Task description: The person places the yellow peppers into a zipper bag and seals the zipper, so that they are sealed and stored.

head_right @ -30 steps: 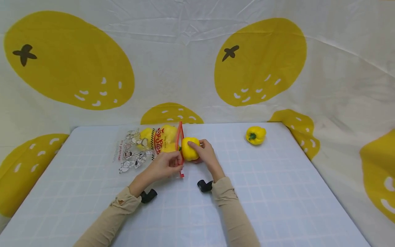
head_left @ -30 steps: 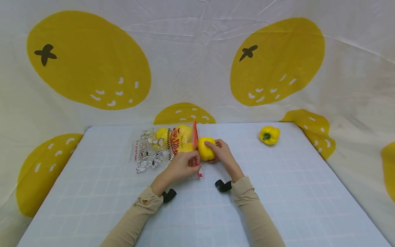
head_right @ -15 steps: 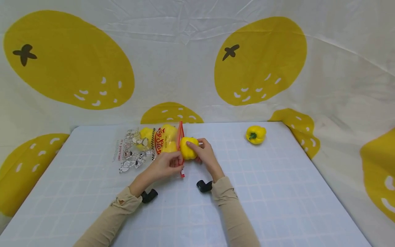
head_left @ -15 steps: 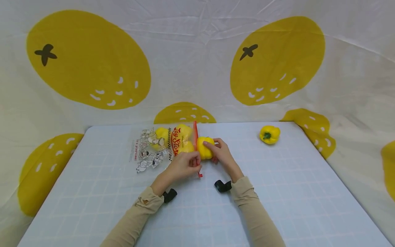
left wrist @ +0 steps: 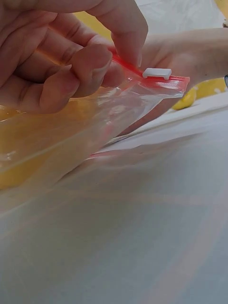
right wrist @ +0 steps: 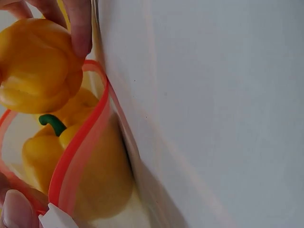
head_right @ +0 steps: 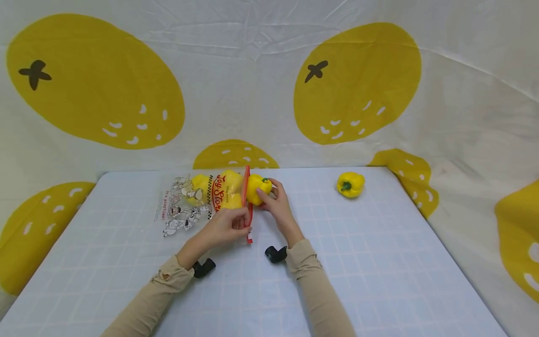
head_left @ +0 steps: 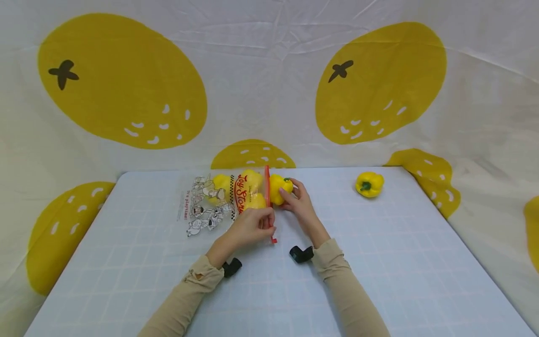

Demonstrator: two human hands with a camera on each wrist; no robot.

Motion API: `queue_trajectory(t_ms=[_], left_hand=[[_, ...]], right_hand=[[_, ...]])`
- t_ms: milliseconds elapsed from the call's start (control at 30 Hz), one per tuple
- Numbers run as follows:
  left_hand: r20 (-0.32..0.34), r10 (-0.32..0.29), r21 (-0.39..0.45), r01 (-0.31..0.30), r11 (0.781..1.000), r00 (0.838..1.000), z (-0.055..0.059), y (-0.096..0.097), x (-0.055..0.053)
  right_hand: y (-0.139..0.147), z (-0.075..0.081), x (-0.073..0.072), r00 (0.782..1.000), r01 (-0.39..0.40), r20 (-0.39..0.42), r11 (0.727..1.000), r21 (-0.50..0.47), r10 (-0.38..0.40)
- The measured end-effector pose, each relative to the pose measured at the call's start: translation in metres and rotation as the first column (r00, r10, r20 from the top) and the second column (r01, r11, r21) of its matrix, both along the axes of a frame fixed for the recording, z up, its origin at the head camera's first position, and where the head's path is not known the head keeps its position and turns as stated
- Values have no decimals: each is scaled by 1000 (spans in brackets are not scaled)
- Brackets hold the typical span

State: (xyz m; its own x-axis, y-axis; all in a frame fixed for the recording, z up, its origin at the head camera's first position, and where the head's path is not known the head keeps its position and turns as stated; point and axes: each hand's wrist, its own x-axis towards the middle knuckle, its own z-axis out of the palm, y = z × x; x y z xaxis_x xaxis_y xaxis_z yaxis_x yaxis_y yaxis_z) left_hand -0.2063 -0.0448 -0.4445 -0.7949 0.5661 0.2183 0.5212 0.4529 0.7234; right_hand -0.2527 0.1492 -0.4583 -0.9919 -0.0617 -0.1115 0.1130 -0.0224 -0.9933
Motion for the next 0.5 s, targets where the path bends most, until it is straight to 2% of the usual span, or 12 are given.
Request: queue_trajectory(t_ms=[233, 500], left_hand=[[7, 6, -3, -6, 1000, 1000, 2, -1, 0], [-11, 23, 3, -23, 1000, 1000, 5, -3, 1]], right_hand=[[0, 1, -1, 999, -31, 16, 999, 25, 30], [4, 4, 4, 994, -104, 28, 984, 141, 101]])
